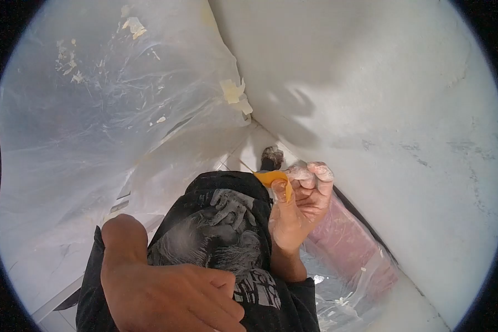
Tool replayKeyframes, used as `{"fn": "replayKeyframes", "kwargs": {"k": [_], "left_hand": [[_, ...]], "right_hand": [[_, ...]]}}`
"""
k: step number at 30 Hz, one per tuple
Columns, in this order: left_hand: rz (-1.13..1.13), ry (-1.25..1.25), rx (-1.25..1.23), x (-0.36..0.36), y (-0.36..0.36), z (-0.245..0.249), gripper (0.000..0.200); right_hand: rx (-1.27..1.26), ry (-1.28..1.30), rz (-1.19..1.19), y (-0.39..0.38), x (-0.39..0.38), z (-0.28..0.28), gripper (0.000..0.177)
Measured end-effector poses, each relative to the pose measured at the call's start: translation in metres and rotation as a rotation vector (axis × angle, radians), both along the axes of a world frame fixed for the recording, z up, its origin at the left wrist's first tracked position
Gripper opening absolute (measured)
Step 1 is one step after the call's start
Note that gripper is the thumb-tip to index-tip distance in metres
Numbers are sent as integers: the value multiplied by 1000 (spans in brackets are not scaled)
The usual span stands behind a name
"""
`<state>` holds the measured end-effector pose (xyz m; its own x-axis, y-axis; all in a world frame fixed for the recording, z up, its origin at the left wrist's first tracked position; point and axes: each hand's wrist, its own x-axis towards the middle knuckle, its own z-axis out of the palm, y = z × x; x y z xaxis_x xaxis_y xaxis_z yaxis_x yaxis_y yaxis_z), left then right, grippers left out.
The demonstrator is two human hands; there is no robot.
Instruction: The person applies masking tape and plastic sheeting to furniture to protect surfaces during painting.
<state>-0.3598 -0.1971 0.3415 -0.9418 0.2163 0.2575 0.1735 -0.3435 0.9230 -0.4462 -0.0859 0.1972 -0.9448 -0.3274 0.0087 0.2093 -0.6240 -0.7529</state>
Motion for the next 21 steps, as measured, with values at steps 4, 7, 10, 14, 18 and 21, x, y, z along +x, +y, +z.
{"fn": "replayKeyframes", "kwargs": {"k": [4, 7, 10, 14, 18, 21], "left_hand": [[-51, -30, 21, 2, 3, -3, 19], [2, -21, 232, 5, 10, -8, 18], [-46, -21, 135, 1, 1, -13, 13], [440, -149, -308, -21, -33, -45, 16], [802, -246, -286, -15, -66, -93, 18], [899, -164, -321, -16, -91, -88, 19]], "right_hand": [[12, 15, -11, 1, 0, -4, 48], [51, 19, -3, 3, 1, -4, 48], [59, 16, -4, 2, 1, -6, 47], [41, -1, -40, 4, -1, -5, 47], [126, 83, -235, 23, -14, -5, 49], [97, 157, -380, 34, -23, 2, 51]]}}
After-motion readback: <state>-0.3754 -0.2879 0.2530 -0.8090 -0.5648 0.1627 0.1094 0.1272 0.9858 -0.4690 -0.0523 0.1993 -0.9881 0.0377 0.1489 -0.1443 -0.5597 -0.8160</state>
